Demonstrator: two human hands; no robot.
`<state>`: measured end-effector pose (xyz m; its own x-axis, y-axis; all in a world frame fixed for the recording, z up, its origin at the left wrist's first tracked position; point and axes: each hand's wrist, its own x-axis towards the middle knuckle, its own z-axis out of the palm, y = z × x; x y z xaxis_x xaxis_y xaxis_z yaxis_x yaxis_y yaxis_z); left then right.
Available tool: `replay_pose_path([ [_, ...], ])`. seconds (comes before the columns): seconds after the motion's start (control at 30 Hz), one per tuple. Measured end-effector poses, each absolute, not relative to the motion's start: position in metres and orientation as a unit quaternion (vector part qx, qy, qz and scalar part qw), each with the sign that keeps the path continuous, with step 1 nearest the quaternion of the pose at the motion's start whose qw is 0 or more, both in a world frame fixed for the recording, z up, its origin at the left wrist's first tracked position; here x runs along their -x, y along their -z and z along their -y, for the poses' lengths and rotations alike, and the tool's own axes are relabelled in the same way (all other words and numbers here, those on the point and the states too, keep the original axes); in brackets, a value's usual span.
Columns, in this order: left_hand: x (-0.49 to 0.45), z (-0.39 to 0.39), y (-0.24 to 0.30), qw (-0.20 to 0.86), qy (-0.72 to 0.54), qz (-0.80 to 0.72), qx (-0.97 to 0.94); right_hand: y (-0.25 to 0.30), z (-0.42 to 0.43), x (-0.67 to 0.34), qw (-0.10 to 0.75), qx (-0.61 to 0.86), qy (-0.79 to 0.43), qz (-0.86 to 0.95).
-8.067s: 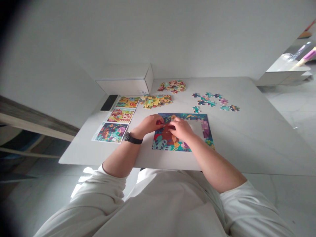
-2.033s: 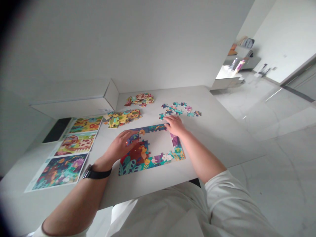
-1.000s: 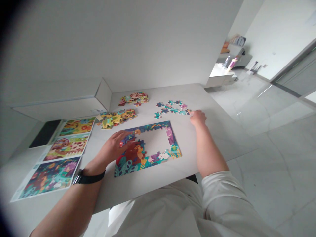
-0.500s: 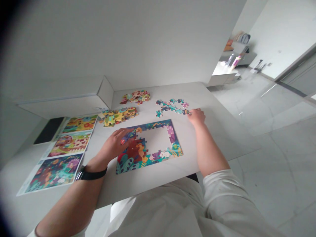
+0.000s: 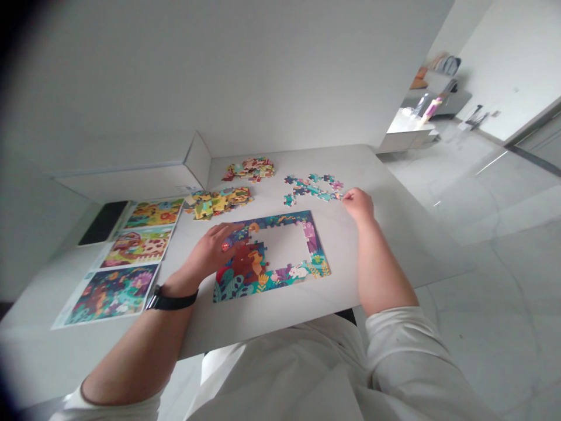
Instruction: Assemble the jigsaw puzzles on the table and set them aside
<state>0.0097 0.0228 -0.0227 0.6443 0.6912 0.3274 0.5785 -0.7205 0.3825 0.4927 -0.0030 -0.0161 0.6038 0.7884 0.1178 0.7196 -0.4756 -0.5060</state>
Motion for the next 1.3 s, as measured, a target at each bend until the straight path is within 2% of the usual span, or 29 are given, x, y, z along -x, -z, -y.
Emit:
replay_pose_path([
  [0.17,-0.011,-0.02,0.019,0.118,-0.232,-0.366,-0.893,0.006,0.002,-0.486,0.384,0.803,-0.094,0.445],
  [0.3,-0.014,-0.018,0.016,0.118,-0.236,-0.375,-0.889,-0.001,0.002,-0.456,0.486,0.686,-0.237,0.487],
  [0.4,-0.016,-0.016,0.015,0.12,-0.239,-0.372,-0.889,-0.003,0.004,-0.424,0.511,0.605,-0.337,0.508],
  [0.6,-0.018,-0.016,0.018,0.122,-0.239,-0.366,-0.891,-0.003,0.01,-0.379,0.497,0.549,-0.406,0.535],
  [1.0,-0.021,-0.015,0.02,0.134,-0.235,-0.348,-0.897,0.011,0.007,-0.366,0.47,0.555,-0.391,0.565],
  [1.3,-0.04,-0.003,0.025,0.124,-0.216,-0.286,-0.925,0.021,0.014,-0.34,0.385,0.53,-0.396,0.643],
])
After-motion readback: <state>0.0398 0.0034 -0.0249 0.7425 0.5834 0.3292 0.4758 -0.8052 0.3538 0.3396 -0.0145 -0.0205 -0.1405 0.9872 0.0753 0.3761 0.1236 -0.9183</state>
